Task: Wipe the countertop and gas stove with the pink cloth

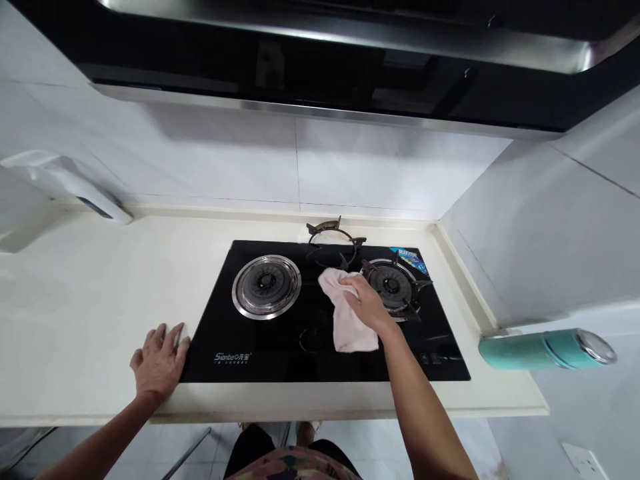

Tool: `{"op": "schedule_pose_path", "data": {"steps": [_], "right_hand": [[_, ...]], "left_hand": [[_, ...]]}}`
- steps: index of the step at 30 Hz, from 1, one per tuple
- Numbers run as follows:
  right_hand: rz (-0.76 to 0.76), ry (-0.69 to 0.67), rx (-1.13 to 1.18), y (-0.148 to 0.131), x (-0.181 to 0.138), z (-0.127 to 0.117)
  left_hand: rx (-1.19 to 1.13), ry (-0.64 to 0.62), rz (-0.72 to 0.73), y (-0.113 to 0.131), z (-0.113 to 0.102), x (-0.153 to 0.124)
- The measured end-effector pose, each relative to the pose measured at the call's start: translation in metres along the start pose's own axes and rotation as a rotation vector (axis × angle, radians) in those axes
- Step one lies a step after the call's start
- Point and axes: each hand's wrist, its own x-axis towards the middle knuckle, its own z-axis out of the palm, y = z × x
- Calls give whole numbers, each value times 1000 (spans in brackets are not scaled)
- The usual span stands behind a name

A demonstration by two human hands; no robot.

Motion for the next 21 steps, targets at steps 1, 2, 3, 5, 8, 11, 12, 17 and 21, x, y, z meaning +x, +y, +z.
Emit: {"op": "schedule_pose_path", "data": {"steps": [1, 2, 3, 5, 8, 11, 12, 17, 21], "right_hand": [[11, -18, -61, 0, 14, 8], [46, -29, -141, 1, 25, 16], [97, -36, -227, 3, 35, 26], [212, -38, -367, 7, 46, 45], [305, -45, -423, 10, 47, 65], [293, -78, -447, 10, 34, 69], [264, -93, -453, 11, 28, 67], [26, -168, -417, 23, -14, 57], [-23, -165, -325, 39, -45, 49]], "left_hand": [[0, -3, 2, 0, 0, 0], [0, -6, 3, 0, -1, 0], [0, -8, 2, 0, -1, 0], [1, -10, -3, 1, -2, 0], [0, -17, -1, 4, -4, -1], [-6, -24, 10, 5, -5, -2], [-8, -22, 12, 5, -5, -2], [-6, -20, 5, 4, -4, -1], [9, -17, 14, 4, -4, 0]]}}
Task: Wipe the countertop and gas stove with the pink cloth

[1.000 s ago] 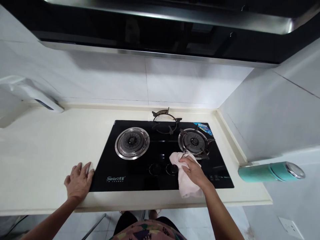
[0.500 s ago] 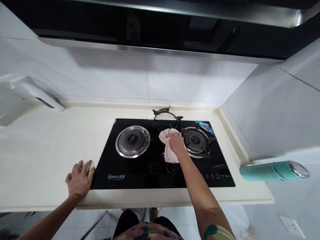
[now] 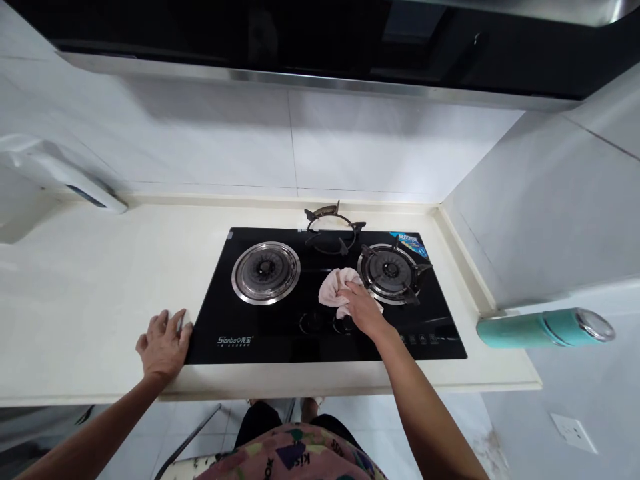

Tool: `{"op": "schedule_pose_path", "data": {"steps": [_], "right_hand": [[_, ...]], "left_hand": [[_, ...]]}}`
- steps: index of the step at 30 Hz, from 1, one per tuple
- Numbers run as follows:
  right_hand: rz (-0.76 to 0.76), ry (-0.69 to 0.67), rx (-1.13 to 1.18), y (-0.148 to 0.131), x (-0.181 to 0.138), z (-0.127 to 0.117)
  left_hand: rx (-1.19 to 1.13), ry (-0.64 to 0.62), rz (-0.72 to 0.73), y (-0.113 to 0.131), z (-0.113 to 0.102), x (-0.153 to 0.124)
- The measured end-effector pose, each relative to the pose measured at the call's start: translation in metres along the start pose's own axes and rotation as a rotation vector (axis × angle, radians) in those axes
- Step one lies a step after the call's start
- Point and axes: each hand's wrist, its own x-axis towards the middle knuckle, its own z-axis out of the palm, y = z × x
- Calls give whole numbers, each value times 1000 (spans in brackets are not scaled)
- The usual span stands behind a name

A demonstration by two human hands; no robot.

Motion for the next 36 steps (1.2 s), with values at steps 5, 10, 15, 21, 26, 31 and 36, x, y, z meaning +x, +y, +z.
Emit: {"op": "schedule_pose_path", "data": {"steps": [5, 10, 15, 21, 26, 31, 36], "right_hand": [[58, 12, 90, 19, -44, -5], [150, 59, 4, 33, -129, -1], [342, 182, -122, 64, -178, -4], [502, 308, -230, 37, -153, 8], [319, 173, -71, -59, -151, 47], [146, 21, 302, -121, -144, 69], [292, 226, 596, -96, -96, 21]], "left_hand": [[5, 1, 10, 1, -1, 1], [-6, 1, 14, 4, -3, -1], [-13, 1, 16, 5, -3, -2], [-16, -9, 9, 3, -2, -1], [-1, -7, 19, 2, 0, -1], [-4, -15, 7, 2, 2, -2], [-11, -21, -5, 2, 2, -2]]}}
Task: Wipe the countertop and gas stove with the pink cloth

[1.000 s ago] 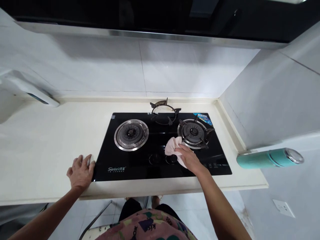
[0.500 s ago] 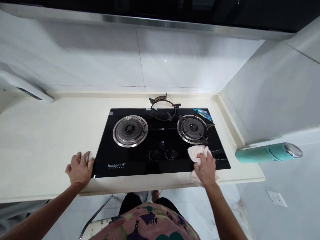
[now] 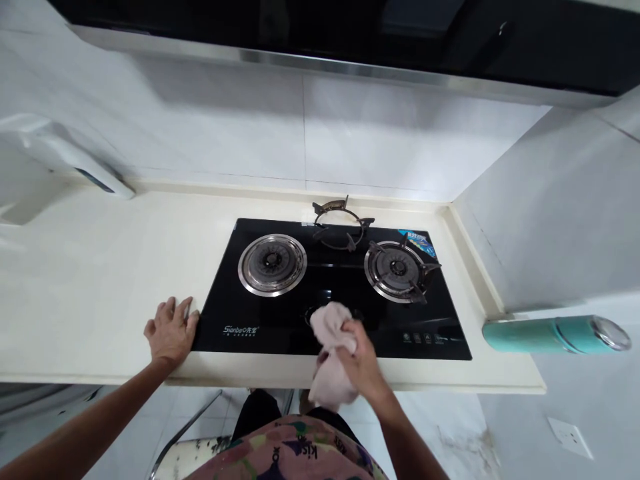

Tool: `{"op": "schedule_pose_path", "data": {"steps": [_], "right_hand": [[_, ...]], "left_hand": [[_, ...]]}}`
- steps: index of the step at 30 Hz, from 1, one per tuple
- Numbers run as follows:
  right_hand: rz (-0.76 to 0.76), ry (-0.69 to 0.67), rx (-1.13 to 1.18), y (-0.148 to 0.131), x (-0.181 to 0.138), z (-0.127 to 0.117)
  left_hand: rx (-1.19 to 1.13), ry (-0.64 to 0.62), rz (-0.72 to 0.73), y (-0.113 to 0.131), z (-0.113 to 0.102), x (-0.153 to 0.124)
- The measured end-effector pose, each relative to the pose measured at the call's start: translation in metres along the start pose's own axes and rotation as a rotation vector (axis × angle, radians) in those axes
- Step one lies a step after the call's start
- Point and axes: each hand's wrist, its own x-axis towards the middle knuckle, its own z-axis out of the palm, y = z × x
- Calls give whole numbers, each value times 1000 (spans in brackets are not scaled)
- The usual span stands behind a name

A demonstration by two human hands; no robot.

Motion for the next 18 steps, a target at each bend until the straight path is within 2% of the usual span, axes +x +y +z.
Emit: {"op": "schedule_pose_path", "data": {"steps": [3, 5, 7, 9, 11, 13, 15, 18], "right_hand": [[-5, 85, -91, -10, 71, -36], [-33, 25, -258, -17, 122, -44], [64, -50, -450, -24, 163, -35], [200, -61, -594, -32, 188, -14], [245, -63, -681, -40, 195, 12], [173, -141, -736, -49, 190, 33], [56, -291, -755, -58, 180, 45], [-148, -546, -746, -70, 167, 49]], "left_hand": [[-8, -6, 1, 1, -1, -1], [-9, -9, -16, 1, -2, -2], [-15, -6, -22, 1, -2, -2], [-23, 3, -7, 1, -1, -3], [-21, 11, -5, 0, 1, -3], [-7, 15, -14, -1, 3, -3], [7, 19, -19, -1, 4, -3], [21, 23, -14, -1, 4, -3]]}}
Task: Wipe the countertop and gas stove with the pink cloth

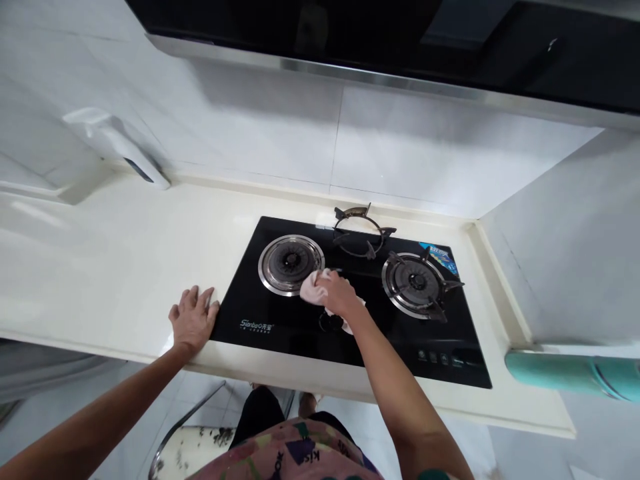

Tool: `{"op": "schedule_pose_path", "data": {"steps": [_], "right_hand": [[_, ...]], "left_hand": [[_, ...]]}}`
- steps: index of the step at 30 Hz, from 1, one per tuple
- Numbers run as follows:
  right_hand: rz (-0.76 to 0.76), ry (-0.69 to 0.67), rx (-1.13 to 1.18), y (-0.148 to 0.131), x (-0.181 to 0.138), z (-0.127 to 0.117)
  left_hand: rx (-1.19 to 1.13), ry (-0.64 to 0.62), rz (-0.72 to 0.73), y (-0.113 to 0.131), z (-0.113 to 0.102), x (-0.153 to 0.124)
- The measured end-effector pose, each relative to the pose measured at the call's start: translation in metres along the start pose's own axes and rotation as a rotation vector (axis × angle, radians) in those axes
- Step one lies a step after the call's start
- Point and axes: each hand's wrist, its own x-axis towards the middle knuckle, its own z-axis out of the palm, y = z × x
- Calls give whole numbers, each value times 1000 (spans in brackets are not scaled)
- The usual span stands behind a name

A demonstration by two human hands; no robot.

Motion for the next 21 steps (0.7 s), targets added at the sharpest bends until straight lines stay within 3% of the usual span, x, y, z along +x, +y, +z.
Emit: {"op": "schedule_pose_path", "data": {"steps": [4, 8, 10, 15, 17, 21], "right_hand": [[-402, -133, -86, -21, -4, -4], [-532, -176, -93, -26, 3, -6], [-403, -139, -63, -8, 4, -8], [269, -43, 10, 71, -12, -17], [327, -90, 73, 95, -26, -21], [192, -235, 152, 107, -52, -24]], "left_hand": [[-3, 8, 6, -1, 0, 0], [-15, 2, 0, -2, 1, 1], [-21, 3, 0, -1, 0, 1], [-29, 8, -2, 3, -2, -1], [-32, -4, -1, 4, -2, -1], [-35, -17, -7, 4, -3, -1]]}}
